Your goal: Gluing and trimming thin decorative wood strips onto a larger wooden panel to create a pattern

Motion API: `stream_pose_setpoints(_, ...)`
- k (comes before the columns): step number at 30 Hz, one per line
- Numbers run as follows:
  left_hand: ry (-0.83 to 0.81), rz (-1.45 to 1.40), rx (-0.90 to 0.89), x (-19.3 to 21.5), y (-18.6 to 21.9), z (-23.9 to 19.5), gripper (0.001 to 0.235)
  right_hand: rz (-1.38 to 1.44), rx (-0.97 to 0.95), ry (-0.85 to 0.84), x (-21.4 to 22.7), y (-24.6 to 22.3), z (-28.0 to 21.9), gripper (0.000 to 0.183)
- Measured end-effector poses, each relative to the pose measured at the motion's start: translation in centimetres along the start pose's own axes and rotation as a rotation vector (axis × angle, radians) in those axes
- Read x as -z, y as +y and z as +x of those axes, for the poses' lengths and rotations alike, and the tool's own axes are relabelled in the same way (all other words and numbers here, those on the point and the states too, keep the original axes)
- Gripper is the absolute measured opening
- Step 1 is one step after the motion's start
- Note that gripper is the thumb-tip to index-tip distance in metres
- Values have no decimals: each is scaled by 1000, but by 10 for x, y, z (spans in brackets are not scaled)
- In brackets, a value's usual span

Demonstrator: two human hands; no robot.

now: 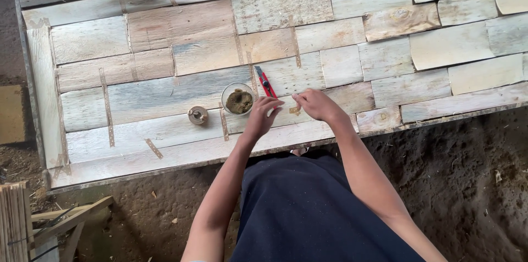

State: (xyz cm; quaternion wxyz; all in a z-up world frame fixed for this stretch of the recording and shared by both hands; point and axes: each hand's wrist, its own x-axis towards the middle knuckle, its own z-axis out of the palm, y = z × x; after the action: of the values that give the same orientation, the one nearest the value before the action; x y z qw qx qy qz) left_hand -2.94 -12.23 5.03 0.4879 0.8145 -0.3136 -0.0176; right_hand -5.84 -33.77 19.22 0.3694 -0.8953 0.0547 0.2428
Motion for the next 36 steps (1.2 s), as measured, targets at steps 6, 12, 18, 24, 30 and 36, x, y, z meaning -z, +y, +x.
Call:
stream_pose_setpoints(6, -78, -5, -19, -33, 6, 11, 18, -6, 62, -20, 11, 7, -8, 47)
stream_pose_setpoints(12, -102, 13, -16, -37, 35, 17, 11, -49, 81, -32, 15, 32, -3, 44)
stream_pose_setpoints(18, -24, -33, 8, -67, 21, 18, 12, -65, 107, -39, 25, 46, -4, 44)
stream_pose_setpoints(24, 9, -43, 31, -74, 30, 21, 15, -84, 88, -73, 35, 53, -9, 46)
stream_pose_setpoints(30, 21, -71, 95, -78, 41, 16, 31, -142, 80, -57, 43, 59, -10, 45)
stream_pose_setpoints(36, 26, -108, 222, -76, 59, 18, 49, -149, 68, 52, 51, 52, -11, 52)
